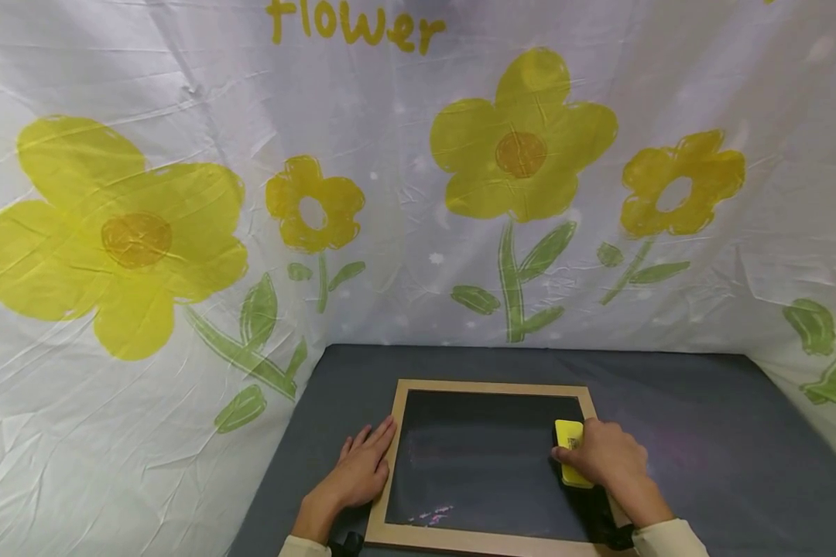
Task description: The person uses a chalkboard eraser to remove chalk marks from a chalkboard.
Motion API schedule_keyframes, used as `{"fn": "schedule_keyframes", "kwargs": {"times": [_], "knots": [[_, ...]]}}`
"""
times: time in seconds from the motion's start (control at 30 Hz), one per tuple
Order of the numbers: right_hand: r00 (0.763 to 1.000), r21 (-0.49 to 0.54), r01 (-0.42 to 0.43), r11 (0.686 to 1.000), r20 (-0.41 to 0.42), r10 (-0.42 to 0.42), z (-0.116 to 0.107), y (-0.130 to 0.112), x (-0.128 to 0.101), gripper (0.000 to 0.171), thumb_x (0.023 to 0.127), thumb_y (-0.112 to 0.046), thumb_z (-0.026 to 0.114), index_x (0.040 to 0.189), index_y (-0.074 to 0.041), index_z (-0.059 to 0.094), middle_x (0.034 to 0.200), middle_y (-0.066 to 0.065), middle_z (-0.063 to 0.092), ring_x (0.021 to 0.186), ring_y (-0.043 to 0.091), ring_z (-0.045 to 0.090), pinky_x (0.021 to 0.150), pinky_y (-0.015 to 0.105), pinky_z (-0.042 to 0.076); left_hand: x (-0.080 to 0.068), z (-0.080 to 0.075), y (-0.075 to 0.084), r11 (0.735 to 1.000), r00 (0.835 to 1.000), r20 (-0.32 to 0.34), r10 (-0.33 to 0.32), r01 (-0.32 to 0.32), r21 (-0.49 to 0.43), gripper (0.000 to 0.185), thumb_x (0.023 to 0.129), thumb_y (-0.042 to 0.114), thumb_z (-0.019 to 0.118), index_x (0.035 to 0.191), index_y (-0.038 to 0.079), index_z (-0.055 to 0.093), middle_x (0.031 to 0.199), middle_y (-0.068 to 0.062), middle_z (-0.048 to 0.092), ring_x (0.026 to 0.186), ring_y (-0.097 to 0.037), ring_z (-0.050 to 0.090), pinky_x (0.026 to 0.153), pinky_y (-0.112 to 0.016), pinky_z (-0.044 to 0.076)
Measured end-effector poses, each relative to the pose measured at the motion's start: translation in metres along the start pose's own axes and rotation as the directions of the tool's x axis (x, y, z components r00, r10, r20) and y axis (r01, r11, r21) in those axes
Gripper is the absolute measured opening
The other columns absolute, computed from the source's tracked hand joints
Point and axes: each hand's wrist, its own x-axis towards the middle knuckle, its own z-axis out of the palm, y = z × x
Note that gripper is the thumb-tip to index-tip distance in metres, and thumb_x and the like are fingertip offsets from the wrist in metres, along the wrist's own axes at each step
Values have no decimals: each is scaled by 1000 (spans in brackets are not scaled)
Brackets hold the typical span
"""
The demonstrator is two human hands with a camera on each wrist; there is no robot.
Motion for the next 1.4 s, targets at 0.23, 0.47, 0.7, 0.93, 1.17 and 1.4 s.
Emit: {"fn": "schedule_keyframes", "kwargs": {"times": [0.23,0.47,0.7,0.93,1.17,1.4], "knots": [[1000,-4,-4,1000,6,4,-4,8,0,74,88,-61,84,113,6,66,84,14,63,75,30,62,65,47,52,1,0,1,1000,1000,7,-22,22,4,66,107,8,54,171,8,39,180,-9,34,162,-54,29,124,-82,16],[1000,3,-1,1000,7,1,-6,13,0,71,88,-60,84,108,6,66,82,13,62,73,30,61,64,46,51,-1,2,-3,999,999,-23,28,-28,-19,66,106,12,51,171,7,38,180,-11,34,158,-61,30,119,-86,17],[1000,7,-10,1000,9,10,-3,14,0,74,89,-61,84,112,7,66,84,14,63,74,30,62,64,46,52,2,1,-3,1000,1000,15,-6,7,-20,66,106,9,51,171,7,39,180,-10,33,162,-56,28,123,-84,14],[1000,-2,5,1000,-12,-5,0,13,0,69,90,-58,84,109,5,66,83,13,63,73,30,61,63,46,52,1,-1,1,1000,999,22,-23,23,-5,65,106,9,54,170,9,41,180,-8,34,162,-55,29,122,-84,17],[999,-16,27,1000,-34,-28,0,7,-2,59,90,-55,84,101,1,69,83,12,66,73,30,63,64,49,54,2,1,-3,999,1000,5,1,-1,-32,66,105,8,52,171,7,40,179,-12,34,161,-58,28,122,-85,14],[998,-21,40,999,-46,-41,2,5,-4,60,91,-53,85,102,3,68,80,11,65,71,29,63,61,46,53,2,5,-12,995,999,0,55,-54,-80,66,107,12,50,172,10,36,181,-10,32,158,-63,25,117,-88,12]]}}
